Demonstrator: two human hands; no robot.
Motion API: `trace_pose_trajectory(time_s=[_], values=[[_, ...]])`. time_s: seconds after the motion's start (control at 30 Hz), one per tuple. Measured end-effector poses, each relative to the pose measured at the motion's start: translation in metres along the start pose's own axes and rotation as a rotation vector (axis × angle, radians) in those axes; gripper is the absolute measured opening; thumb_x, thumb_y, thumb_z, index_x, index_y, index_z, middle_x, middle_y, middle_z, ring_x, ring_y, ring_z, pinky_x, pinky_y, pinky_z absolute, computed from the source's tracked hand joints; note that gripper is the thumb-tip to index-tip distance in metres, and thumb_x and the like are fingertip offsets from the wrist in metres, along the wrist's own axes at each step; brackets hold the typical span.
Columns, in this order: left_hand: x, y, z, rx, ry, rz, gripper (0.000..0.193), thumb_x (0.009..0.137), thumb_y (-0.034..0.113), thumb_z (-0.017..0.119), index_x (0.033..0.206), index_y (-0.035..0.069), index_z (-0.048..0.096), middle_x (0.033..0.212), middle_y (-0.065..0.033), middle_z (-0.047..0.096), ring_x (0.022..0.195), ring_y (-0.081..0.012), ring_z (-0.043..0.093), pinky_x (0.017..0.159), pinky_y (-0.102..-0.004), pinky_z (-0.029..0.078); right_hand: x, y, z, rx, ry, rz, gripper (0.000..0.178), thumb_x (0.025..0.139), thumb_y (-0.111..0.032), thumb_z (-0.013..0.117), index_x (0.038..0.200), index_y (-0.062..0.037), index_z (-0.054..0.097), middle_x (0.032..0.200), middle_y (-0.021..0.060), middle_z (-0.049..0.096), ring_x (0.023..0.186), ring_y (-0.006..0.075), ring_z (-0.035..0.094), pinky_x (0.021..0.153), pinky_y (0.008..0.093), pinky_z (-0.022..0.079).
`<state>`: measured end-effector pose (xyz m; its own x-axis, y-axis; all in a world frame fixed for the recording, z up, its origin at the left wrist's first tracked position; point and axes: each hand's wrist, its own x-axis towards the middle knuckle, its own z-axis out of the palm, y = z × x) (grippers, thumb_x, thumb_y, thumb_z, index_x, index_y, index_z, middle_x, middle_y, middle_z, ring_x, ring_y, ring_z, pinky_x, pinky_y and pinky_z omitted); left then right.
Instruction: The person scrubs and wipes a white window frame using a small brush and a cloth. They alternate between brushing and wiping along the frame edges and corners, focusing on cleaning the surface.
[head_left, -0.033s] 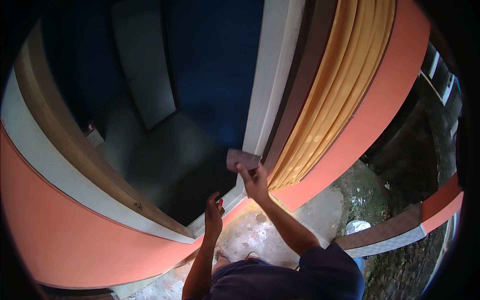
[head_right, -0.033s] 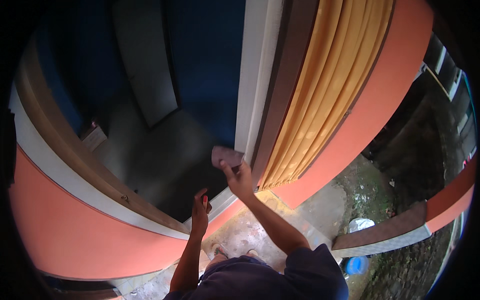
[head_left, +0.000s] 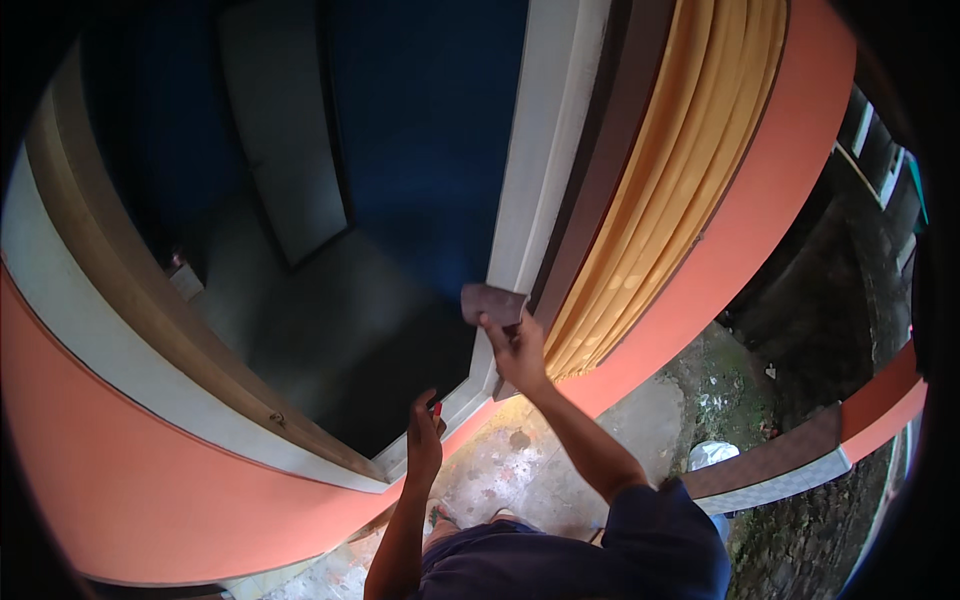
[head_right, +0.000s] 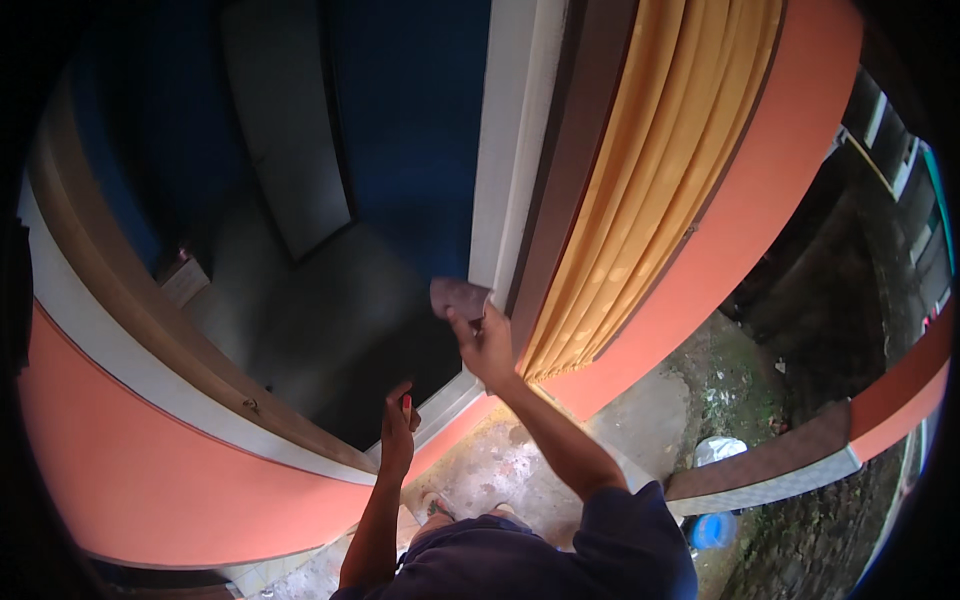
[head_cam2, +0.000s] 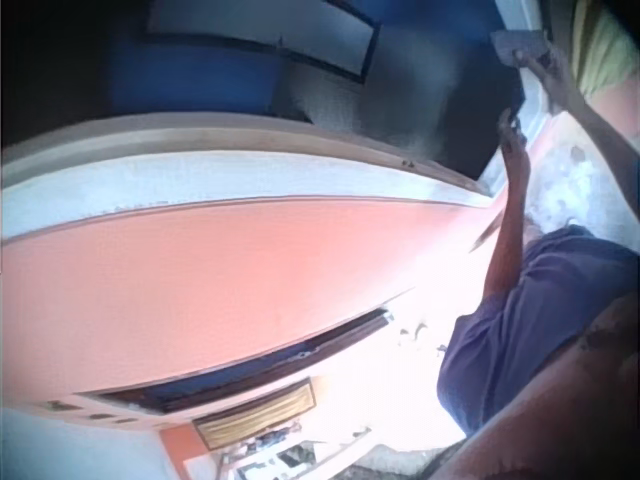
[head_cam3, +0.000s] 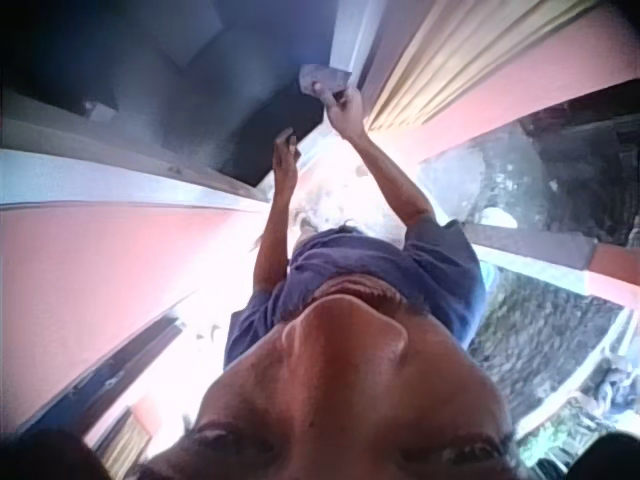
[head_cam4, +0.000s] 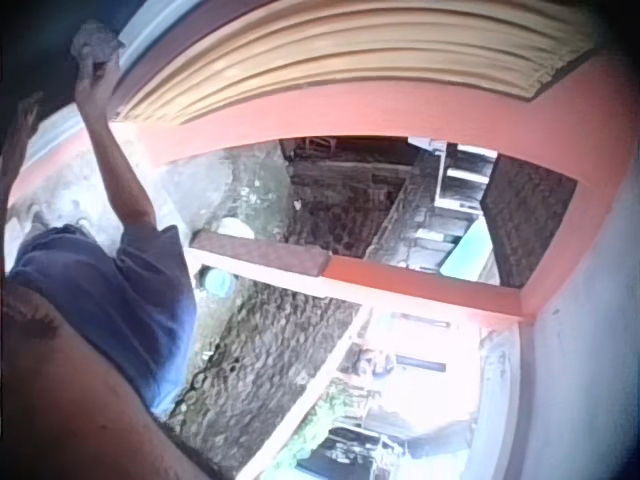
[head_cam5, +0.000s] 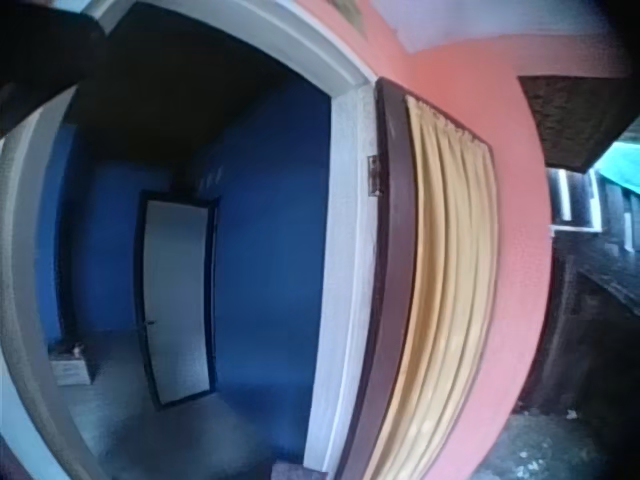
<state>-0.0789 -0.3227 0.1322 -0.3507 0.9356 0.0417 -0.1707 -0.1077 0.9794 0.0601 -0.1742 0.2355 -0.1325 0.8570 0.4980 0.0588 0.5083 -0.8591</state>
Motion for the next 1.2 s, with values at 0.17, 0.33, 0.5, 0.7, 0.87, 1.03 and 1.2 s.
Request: trace_pose_trajectory(time_s=[0.17, 0.33, 0.5, 0.7, 0.87, 1.03, 1.2], values=[[0.019, -0.017, -0.018, 0.103, -0.068, 0.060, 0.057, 0.113, 0.048, 0.035, 0.140, 0.000, 0.051, 0.097, -0.0045, 0.054, 0.072, -0.0105, 0.040, 0.067, -0.0287, 0.040, 0.147, -0.110, -0.060, -1.190, -0.098, -0.936, 0.039, 0.090, -0.002, 0.063, 0.128, -0.0022, 0.064, 0.152, 0.0110, 0.057, 0.126, 0.0337, 0.063, 0.102, 0.0413, 0.055], [0.052, -0.044, -0.012, 0.192, -0.034, 0.021, 0.052, 0.111, 0.041, 0.046, 0.141, -0.002, 0.051, 0.134, -0.0186, 0.063, 0.115, -0.0238, 0.062, 0.101, -0.0362, 0.047, 0.236, -0.152, -0.075, -1.920, -0.133, -1.065, 0.052, 0.100, -0.022, 0.056, 0.150, -0.0087, 0.053, 0.162, 0.0071, 0.046, 0.150, 0.0255, 0.040, 0.125, 0.0434, 0.033], [0.058, -0.057, 0.006, 0.105, 0.031, -0.077, 0.053, 0.109, 0.042, 0.052, 0.140, -0.001, 0.054, 0.136, -0.0217, 0.064, 0.129, -0.0293, 0.061, 0.110, -0.0377, 0.043, 0.240, -0.148, -0.080, -2.076, -0.620, -0.878, 0.075, 0.106, -0.064, 0.033, 0.164, -0.0151, 0.032, 0.171, 0.0052, 0.027, 0.159, 0.0218, 0.021, 0.133, 0.0427, 0.014], [0.071, -0.051, 0.027, 0.203, 0.107, -0.027, 0.056, 0.106, 0.047, 0.057, 0.138, 0.001, 0.055, 0.127, -0.0228, 0.068, 0.117, -0.0319, 0.067, 0.100, -0.0394, 0.049, 0.294, -0.235, -0.070, -2.225, 0.092, -0.846, 0.079, 0.106, -0.067, 0.030, 0.166, -0.0154, 0.025, 0.173, 0.0066, 0.024, 0.160, 0.0203, 0.018, 0.133, 0.0409, 0.010], [0.075, -0.056, 0.041, 0.177, 0.167, 0.018, 0.054, 0.106, 0.047, 0.058, 0.135, 0.001, 0.057, 0.123, -0.0208, 0.069, 0.112, -0.0308, 0.068, 0.098, -0.0387, 0.050, 0.253, -0.173, -0.066, -2.290, -0.519, -0.821, 0.078, 0.107, -0.065, 0.027, 0.167, -0.0158, 0.022, 0.174, 0.0037, 0.020, 0.161, 0.0176, 0.015, 0.132, 0.0393, 0.006], [0.087, -0.062, 0.048, 0.117, 0.200, 0.036, 0.047, 0.108, 0.041, 0.057, 0.130, -0.001, 0.060, 0.119, -0.0179, 0.070, 0.110, -0.0283, 0.067, 0.098, -0.0379, 0.050, 0.344, -0.285, -0.079, -2.163, 0.455, -1.069, 0.061, 0.110, -0.048, 0.039, 0.155, -0.0073, 0.046, 0.162, 0.0094, 0.044, 0.151, 0.0203, 0.038, 0.129, 0.0420, 0.023], [0.099, -0.080, 0.049, 0.106, 0.248, 0.055, 0.046, 0.108, 0.040, 0.056, 0.130, -0.001, 0.060, 0.121, -0.0180, 0.069, 0.109, -0.0287, 0.067, 0.098, -0.0386, 0.050, 0.297, -0.183, -0.077, -2.149, -0.148, -1.162, 0.065, 0.110, -0.051, 0.033, 0.159, -0.0083, 0.041, 0.168, 0.0075, 0.036, 0.156, 0.0199, 0.031, 0.132, 0.0394, 0.014]])
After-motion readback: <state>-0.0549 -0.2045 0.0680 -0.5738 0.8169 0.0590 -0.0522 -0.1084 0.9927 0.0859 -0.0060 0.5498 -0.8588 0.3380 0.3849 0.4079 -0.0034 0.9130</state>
